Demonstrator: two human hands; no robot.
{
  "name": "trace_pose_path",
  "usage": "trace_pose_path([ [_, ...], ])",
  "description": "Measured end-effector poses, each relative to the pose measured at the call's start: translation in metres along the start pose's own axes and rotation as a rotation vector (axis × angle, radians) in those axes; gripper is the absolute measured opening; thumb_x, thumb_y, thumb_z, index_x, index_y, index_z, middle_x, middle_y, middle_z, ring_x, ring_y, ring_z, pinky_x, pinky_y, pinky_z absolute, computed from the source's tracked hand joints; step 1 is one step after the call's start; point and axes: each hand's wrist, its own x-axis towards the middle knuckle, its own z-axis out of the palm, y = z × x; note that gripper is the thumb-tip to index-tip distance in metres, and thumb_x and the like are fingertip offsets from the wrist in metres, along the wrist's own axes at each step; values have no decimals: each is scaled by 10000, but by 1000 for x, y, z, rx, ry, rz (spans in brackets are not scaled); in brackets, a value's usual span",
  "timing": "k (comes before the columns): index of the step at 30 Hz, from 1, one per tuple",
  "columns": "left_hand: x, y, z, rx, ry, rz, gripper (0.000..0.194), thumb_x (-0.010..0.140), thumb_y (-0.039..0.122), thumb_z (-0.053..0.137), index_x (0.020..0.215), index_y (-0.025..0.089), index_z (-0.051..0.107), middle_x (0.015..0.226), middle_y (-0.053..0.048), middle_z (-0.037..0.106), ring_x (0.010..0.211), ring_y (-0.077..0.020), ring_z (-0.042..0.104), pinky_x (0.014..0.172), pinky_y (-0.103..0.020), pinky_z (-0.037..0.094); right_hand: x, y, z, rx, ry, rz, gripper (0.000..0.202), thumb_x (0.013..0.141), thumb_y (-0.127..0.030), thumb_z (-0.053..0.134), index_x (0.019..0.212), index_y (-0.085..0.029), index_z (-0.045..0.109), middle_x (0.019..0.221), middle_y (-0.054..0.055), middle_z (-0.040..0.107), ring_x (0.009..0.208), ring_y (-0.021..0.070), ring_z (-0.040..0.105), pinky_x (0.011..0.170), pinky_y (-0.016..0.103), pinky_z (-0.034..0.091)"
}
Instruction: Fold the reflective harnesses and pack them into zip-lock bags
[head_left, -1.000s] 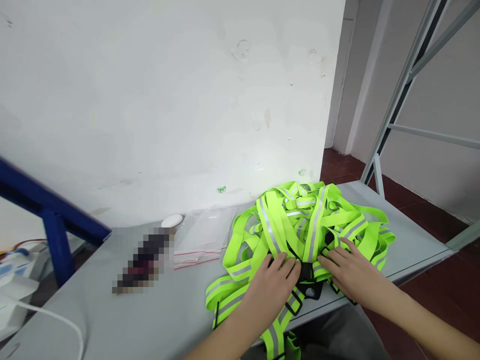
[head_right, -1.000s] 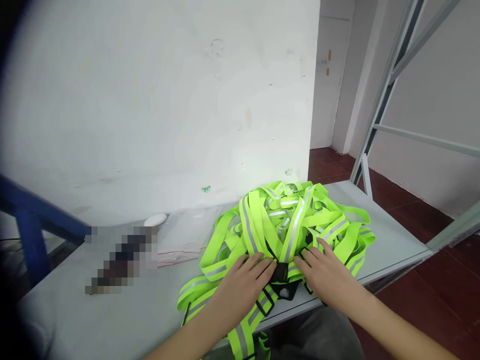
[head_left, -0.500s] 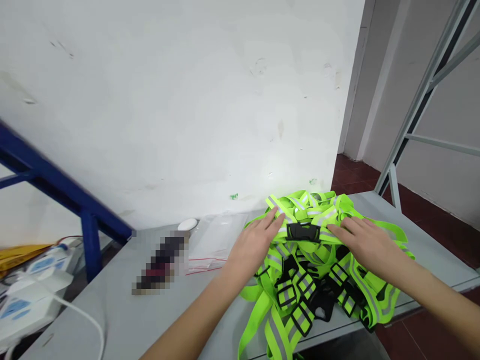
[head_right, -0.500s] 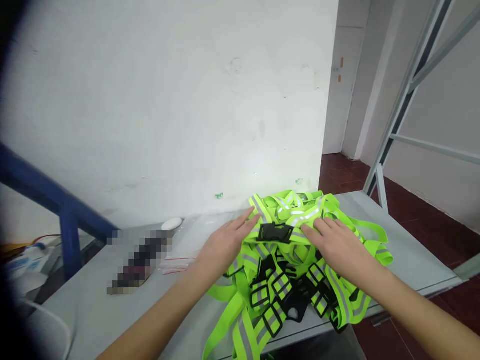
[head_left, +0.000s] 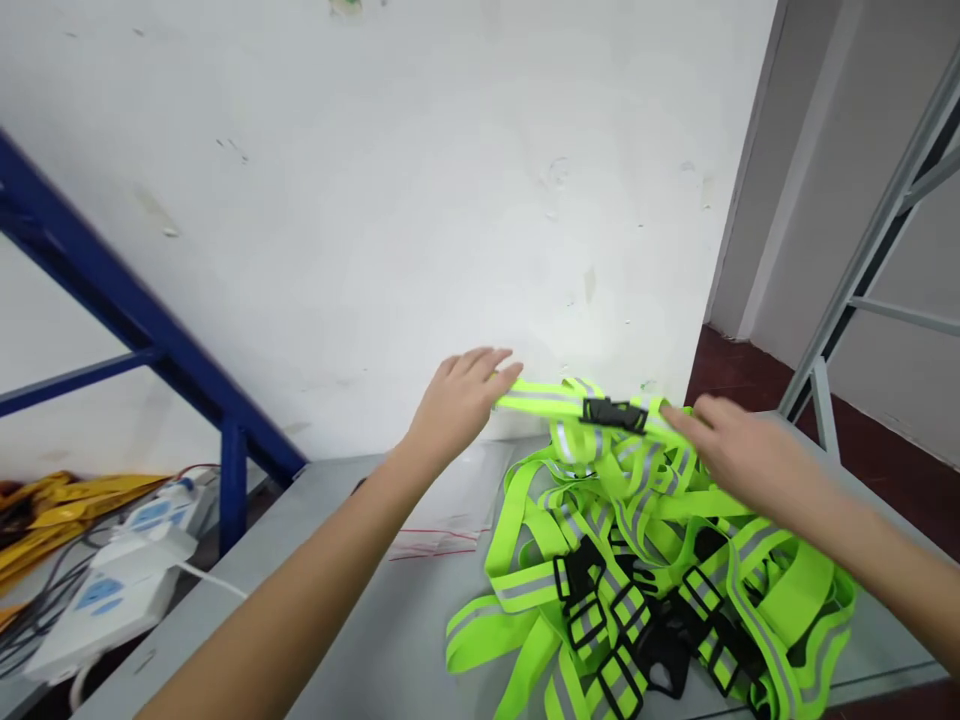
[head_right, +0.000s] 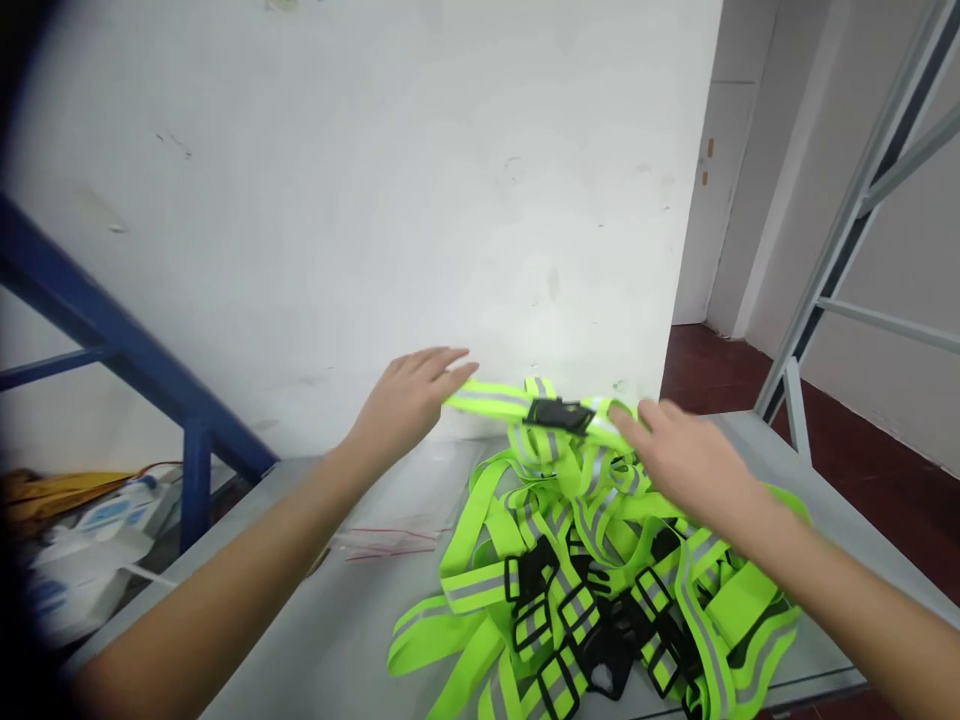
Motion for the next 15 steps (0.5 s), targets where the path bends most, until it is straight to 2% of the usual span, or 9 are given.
trace_pose_path([
  [2,-36,2,15,-6,-143,34,596,807,-65,339,1245,239,604,1419,-95,516,1341,-296,409,1026,-487,380,-24,-31,17,68,-15,-122,699,640,78,419,1289,-174,483,932,89,654,755,211,597,550,294,413],
  [4,-70,2,30,-34,-262,33,639,767,-90,330,1214,258,625,1425,-84,509,1339,-300,411,1020,-493,395,-47,-61,29,129,-45,-205,629,609,42,453,1197,-172,516,933,80,672,763,225,619,588,318,443],
  [7,-108,3,43,-136,-317,-99,704,710,-90,337,1251,271,606,1463,-90,451,1342,-308,405,1015,-503,421,-68,-92,30,246,-70,-282,489,594,-22,513,1047,-201,549,941,63,682,726,220,617,576,320,429],
  [11,-131,10,48,-327,-258,-399,622,783,22,380,1364,209,497,1515,-146,314,1352,-296,395,1057,-470,415,-62,-104,18,390,-20,-391,420,636,-66,572,1030,-214,567,919,35,679,753,216,609,644,326,433],
  [13,-137,12,49,-376,-271,-460,544,836,86,391,1358,199,498,1519,-159,280,1361,-301,384,1069,-472,401,-49,-105,12,480,-38,-478,308,711,-85,591,985,-224,582,890,13,667,757,199,602,690,319,438],
  [15,-144,12,51,-361,-298,-469,520,844,111,420,1343,226,512,1533,-145,249,1388,-328,331,1077,-504,379,-33,-106,6,597,-107,-558,211,760,-73,594,892,-237,590,842,-11,647,757,176,595,696,292,438],
])
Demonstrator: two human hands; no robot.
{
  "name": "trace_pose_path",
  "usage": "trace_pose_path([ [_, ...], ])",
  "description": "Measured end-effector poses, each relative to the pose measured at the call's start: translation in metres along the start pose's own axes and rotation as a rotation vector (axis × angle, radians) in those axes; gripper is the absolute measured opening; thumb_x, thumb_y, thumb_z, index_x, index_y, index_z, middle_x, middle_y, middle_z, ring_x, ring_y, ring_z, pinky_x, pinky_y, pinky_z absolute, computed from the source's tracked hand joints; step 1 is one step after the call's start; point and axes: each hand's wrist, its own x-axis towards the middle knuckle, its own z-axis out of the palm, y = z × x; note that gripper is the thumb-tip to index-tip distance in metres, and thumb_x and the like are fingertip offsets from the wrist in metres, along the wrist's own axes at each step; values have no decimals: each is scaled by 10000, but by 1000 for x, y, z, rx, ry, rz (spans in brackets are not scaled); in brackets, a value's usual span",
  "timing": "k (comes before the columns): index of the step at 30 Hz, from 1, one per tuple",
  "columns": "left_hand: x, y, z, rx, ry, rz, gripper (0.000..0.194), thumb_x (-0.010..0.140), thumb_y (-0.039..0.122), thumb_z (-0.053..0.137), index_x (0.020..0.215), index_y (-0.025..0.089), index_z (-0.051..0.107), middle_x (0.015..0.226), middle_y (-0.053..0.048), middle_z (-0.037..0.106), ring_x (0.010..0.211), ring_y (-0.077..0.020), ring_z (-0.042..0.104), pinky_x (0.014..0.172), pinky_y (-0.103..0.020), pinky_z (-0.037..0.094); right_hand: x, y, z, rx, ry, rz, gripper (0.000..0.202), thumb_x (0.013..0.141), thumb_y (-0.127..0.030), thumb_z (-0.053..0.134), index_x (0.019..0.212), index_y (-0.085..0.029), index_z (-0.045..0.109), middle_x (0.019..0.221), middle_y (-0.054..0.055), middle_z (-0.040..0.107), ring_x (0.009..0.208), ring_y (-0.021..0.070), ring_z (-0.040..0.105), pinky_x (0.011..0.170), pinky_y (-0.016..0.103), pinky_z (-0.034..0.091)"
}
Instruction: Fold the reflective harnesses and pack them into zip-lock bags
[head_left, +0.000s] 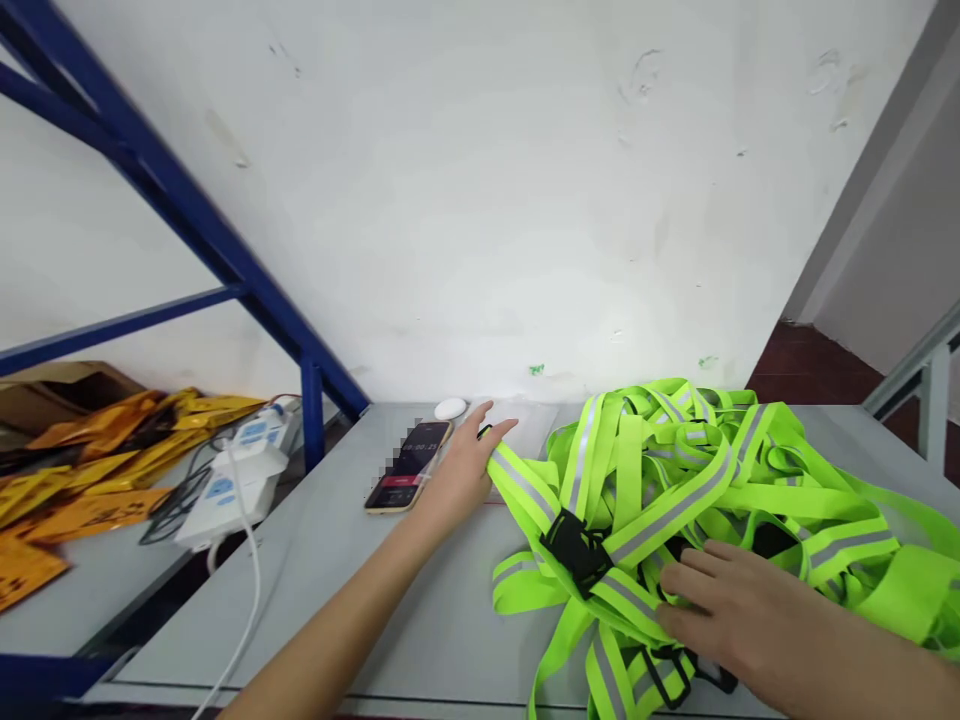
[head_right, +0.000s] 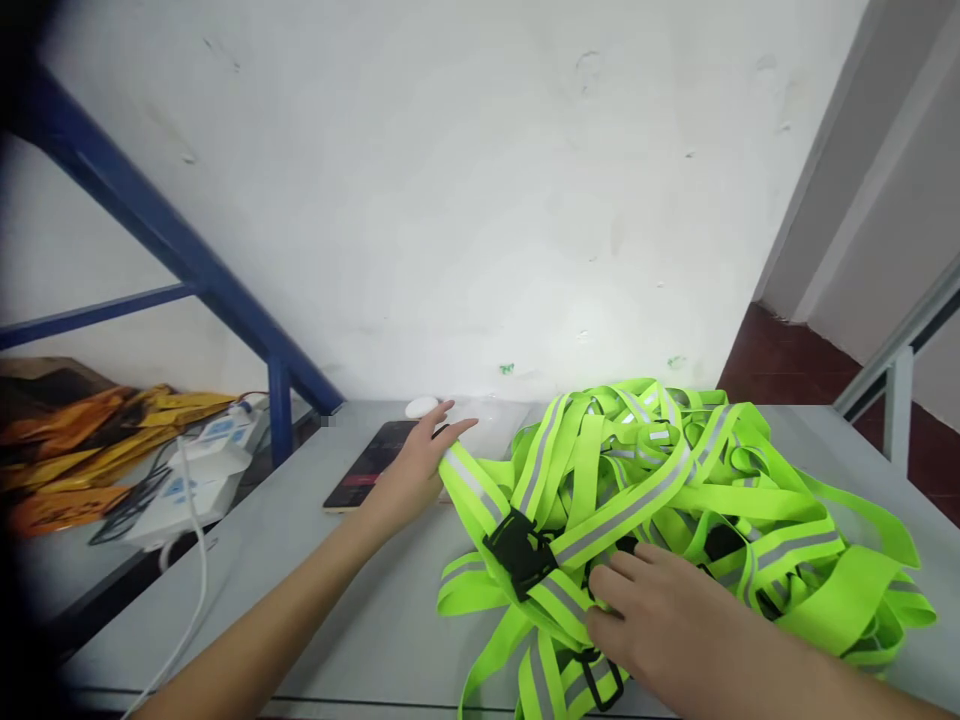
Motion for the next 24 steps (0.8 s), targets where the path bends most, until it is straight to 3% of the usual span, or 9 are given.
trace_pose_path([
  [4,-12,-15,7,42,20,-46,684,749,106,548,1409,224,414,1552,-155,180,1404,-377,267,1082,-541,348,32,7,-16,287,-173,-43,217,773,-53,628,873,-245,632,893,-14,648,876,160,600,755,245,455],
  [6,-20,-19,11,-38,55,-118,737,759,126,550,1455,204,321,1533,-182,176,1376,-359,329,1063,-515,381,48,11,-20,469,-209,-22,194,801,-115,666,943,-246,656,967,-7,653,942,150,603,830,228,459],
  [8,-27,-18,14,-168,124,-237,753,798,165,529,1486,182,222,1460,-206,263,1314,-326,424,1020,-479,432,64,15,-18,641,-218,29,137,837,-202,681,969,-237,664,1008,-1,655,956,139,612,862,216,458],
  [11,-35,-10,16,-397,155,-405,831,799,200,560,1495,133,110,1287,-193,456,1162,-285,560,968,-437,474,87,18,-3,789,-261,152,162,855,-333,669,970,-219,662,1009,13,662,915,161,627,800,240,478],
  [14,-41,-1,17,-658,21,-527,850,813,187,546,1495,138,41,1188,-162,581,942,-234,649,886,-417,515,104,16,19,845,-381,302,272,858,-468,616,900,-200,636,875,9,651,765,172,610,620,245,452],
  [17,-50,3,17,-828,-36,-611,813,855,160,430,1502,192,-60,1295,-182,530,745,-163,651,775,-388,548,114,12,40,840,-419,411,339,863,-517,572,771,-192,555,741,-16,585,636,137,535,536,228,373],
  [21,-76,13,16,-722,165,-477,789,855,153,418,1499,242,-28,1508,-192,220,1001,-171,613,836,-355,527,117,7,57,724,-399,506,340,874,-490,551,708,-199,493,675,-20,545,579,132,489,510,237,323],
  [24,-105,34,13,-540,244,-331,580,870,171,448,1412,227,252,1342,-153,407,1051,-208,550,850,-377,510,118,4,60,581,-364,498,329,829,-464,619,675,-204,488,674,-6,566,618,166,521,538,259,326],
])
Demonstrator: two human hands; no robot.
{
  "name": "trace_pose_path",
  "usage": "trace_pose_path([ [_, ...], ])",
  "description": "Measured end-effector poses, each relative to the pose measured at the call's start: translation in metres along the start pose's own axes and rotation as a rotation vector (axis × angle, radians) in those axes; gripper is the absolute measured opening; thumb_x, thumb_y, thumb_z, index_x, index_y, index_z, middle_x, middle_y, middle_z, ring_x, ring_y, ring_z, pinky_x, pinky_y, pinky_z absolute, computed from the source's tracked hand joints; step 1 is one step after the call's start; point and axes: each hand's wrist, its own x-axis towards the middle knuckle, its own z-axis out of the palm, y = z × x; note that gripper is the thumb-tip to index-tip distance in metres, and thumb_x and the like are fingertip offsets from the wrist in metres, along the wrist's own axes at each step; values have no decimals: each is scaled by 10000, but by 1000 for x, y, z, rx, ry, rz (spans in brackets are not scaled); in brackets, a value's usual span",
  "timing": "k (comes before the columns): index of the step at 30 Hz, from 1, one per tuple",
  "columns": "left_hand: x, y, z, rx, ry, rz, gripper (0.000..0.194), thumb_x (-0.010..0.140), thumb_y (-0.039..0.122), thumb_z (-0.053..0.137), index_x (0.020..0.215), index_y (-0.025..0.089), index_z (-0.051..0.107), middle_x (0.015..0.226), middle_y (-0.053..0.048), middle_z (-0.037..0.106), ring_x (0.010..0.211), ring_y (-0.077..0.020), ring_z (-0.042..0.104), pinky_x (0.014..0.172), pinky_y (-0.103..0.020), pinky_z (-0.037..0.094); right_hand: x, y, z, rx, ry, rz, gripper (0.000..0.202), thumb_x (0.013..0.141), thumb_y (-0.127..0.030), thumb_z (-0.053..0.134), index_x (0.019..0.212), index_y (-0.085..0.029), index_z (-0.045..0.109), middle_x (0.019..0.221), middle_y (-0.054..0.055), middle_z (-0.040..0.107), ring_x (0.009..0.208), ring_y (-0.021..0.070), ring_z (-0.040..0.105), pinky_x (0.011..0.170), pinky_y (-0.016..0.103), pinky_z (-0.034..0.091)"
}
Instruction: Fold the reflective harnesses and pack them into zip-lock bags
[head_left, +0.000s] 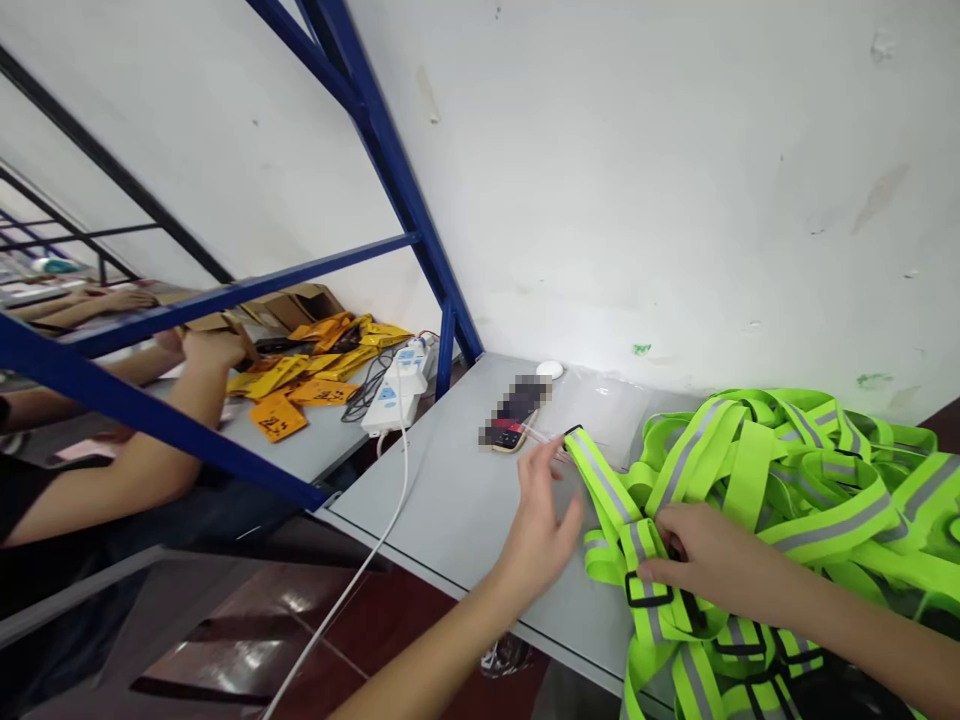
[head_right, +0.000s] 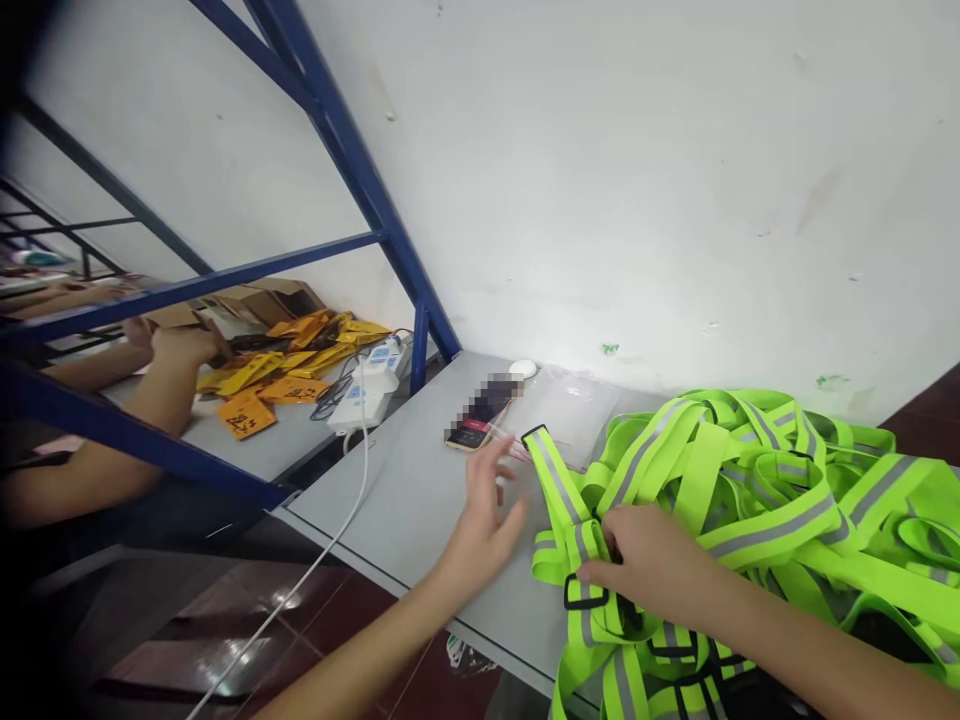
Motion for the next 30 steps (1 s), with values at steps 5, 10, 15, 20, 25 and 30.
trace_pose_path([
  [5,-39,18,-1,177,-335,349,463,821,75,491,1260,218,455,1211,-112,527,1108,-226,512,923,-372,464,1,-7,1,-102,97,-21,276,779,-412,702,806,-208,518,758,4,625,716,215,581,623,294,367],
  [10,-32,13,2,425,-431,640,394,847,208,582,1236,202,520,1331,-86,564,1265,-279,423,1017,-424,341,0,-5,6,-164,156,-68,291,805,-411,693,805,-209,483,761,2,619,698,213,577,673,334,396],
  [15,-20,4,12,480,-372,745,333,945,359,499,1246,223,537,1323,-43,605,1301,-248,407,1014,-416,266,-25,-1,8,-224,255,-255,109,945,-249,494,846,-206,509,846,26,604,759,205,563,727,364,405],
  [20,-13,-1,21,409,-372,694,336,933,326,505,1243,204,547,1248,-54,655,1230,-251,473,991,-409,265,-45,11,16,-338,316,-472,244,822,-269,660,1037,-230,552,1065,37,629,978,248,566,884,416,389],
  [25,-4,6,24,356,-400,642,305,897,248,540,1196,199,573,1156,-57,689,1162,-252,514,1000,-430,269,-31,21,30,-480,426,-504,438,743,-319,730,1122,-187,554,1125,77,654,1015,282,579,961,490,336],
  [30,5,20,26,289,-399,580,194,884,214,533,1052,187,625,994,-53,710,1071,-242,543,1021,-452,277,-12,20,25,-513,452,-478,533,664,-184,783,1144,-152,553,1079,94,689,951,276,630,912,476,382],
])
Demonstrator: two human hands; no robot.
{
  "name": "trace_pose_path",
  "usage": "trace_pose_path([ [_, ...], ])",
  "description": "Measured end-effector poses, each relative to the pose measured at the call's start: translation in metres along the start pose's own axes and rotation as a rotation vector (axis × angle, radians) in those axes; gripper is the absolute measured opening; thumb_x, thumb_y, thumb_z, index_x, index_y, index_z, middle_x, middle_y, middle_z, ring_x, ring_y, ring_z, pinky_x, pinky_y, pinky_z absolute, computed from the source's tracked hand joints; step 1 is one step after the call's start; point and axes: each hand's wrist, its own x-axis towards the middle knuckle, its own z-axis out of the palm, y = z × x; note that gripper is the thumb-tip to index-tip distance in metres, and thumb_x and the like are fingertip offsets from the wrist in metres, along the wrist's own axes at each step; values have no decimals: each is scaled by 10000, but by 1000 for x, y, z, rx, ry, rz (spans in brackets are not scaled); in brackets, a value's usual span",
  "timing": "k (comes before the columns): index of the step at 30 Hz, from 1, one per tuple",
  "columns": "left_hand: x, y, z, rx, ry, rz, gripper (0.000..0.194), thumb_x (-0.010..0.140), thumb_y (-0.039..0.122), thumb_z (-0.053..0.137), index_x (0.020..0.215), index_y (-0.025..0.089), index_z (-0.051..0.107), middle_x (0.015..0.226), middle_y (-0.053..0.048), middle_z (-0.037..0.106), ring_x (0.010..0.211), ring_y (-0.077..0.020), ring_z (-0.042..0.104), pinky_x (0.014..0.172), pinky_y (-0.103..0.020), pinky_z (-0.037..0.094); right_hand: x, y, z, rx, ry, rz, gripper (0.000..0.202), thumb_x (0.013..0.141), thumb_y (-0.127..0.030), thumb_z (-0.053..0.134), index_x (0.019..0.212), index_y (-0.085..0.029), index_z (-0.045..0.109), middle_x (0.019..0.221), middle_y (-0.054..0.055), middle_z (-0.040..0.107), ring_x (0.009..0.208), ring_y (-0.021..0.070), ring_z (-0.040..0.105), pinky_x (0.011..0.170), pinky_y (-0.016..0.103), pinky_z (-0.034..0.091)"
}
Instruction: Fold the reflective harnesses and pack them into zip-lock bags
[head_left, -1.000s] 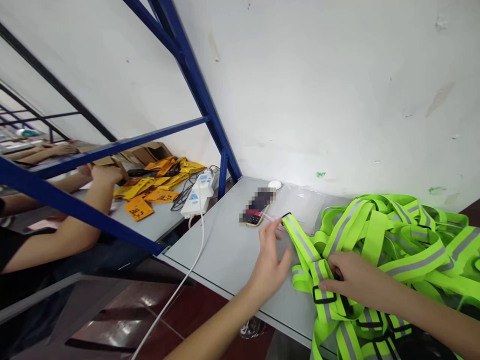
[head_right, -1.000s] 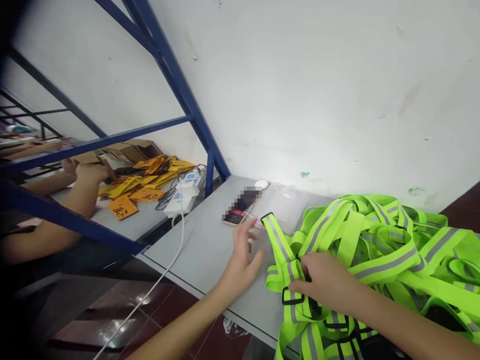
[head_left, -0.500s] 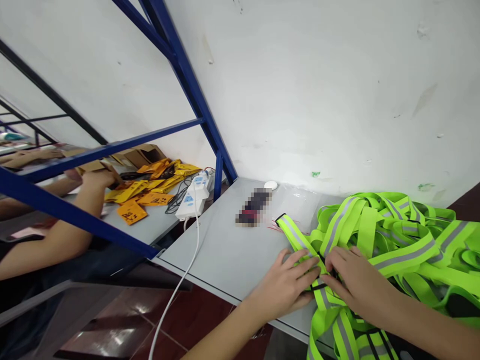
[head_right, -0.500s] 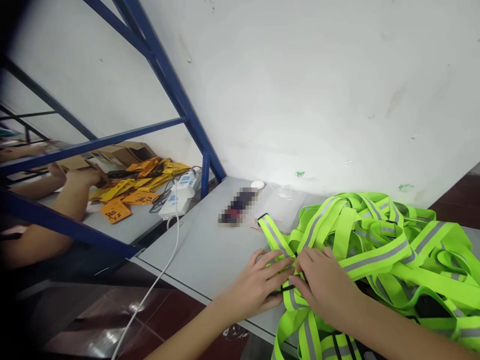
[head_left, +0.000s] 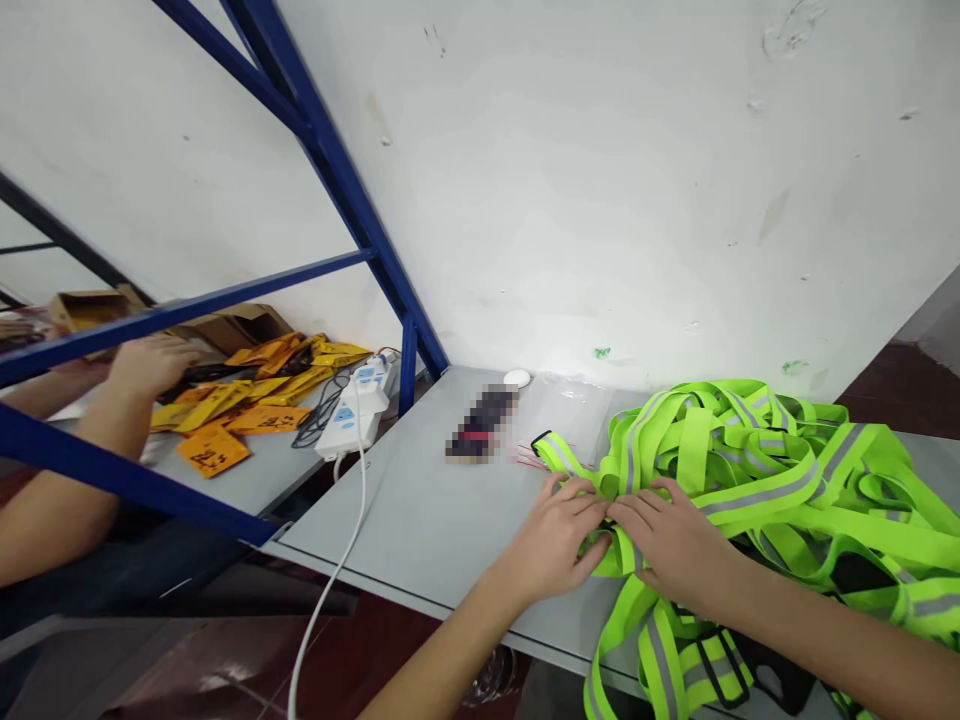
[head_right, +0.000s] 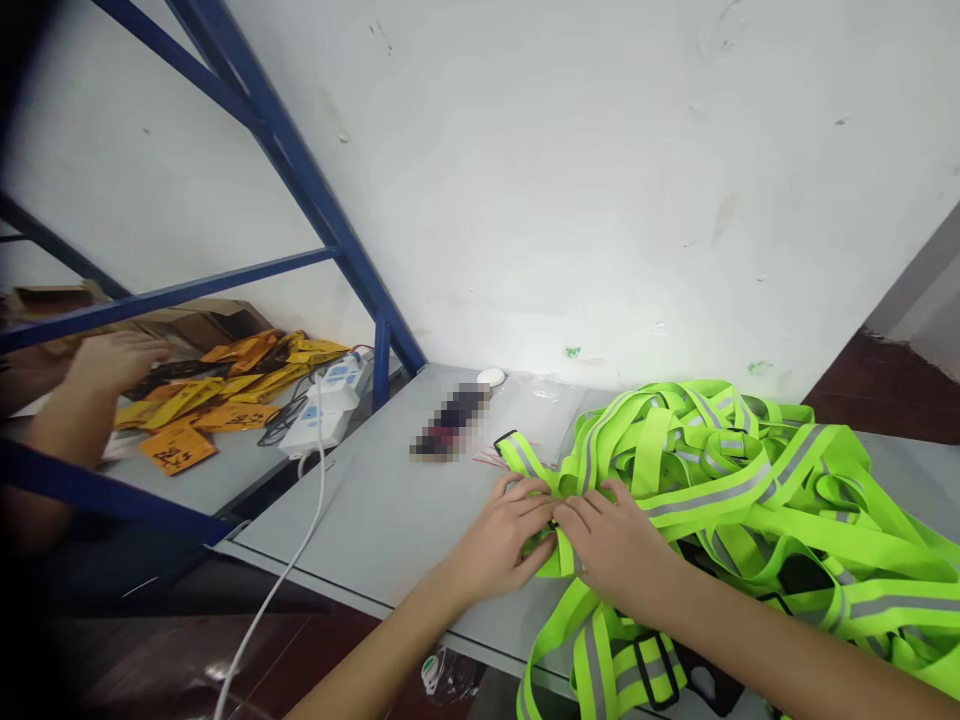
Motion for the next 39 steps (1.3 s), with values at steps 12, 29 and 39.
trace_pose_path([
  [12,32,42,3,-813,700,-464,225,915,357,532,764,191,545,696,-6,553,665,-149,503,635,-273,398,7,51,-41,155,486,125,385,684,0,570,1000,-221,558,918,34,727,843,218,679,887,420,392],
  [29,99,52,-22,-1507,722,-778,231,875,177,554,980,250,361,1421,-109,504,1112,-230,644,849,-384,550,-35,42,-73,-69,500,-49,488,641,37,404,1033,-211,557,992,30,752,904,181,679,815,338,391],
  [39,101,64,-24,-1066,461,-371,402,928,315,522,1226,290,253,862,14,659,551,-85,571,510,-191,404,-42,42,-72,185,320,-14,553,544,28,455,1033,-201,573,985,64,652,896,228,557,772,368,431],
])
